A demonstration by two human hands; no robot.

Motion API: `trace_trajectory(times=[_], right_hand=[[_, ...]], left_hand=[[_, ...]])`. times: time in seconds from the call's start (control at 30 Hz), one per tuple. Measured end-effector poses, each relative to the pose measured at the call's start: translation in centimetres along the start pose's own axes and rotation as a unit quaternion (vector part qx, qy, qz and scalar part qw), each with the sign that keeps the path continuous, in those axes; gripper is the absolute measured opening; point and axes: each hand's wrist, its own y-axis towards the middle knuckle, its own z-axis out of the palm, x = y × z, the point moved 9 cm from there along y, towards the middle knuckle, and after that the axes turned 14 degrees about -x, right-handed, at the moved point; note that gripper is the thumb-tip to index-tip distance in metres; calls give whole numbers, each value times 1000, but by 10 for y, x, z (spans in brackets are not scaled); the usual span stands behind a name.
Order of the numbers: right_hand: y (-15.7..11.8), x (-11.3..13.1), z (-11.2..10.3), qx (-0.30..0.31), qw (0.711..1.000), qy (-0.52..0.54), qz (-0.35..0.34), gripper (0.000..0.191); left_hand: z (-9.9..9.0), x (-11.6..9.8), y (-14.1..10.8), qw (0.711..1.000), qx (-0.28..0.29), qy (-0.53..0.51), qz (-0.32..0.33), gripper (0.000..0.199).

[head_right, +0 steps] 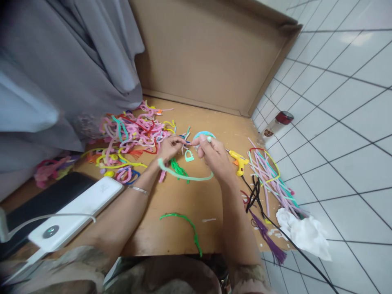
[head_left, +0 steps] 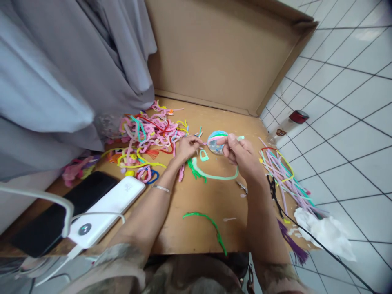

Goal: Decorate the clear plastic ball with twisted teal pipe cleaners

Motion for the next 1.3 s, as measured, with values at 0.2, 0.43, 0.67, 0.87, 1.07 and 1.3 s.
trace_trajectory(times=[0.2,0.43,0.67,0.87,1.07,1.3], right_hand=[[6,-43,17,61,996,-47,50,60],[16,-90,31,65,992,-58,95,52],[18,-113,27,-20,983,-183,19,26],[14,-123,19,-60,969,-235,54,23],[17,-124,17,-88,985,-141,40,19],[13,-123,15,-137,970,147,138,31]], left_hand=[[20,-13,-15,982,112,120,91,26],[29,0,-22,951,168,219,135,23],[32,3,-22,956,185,183,134,9],[16,-14,-14,973,195,37,114,14],[14,-25,-9,966,209,-153,-24,26],[6,-29,-12,950,24,-288,-122,43]])
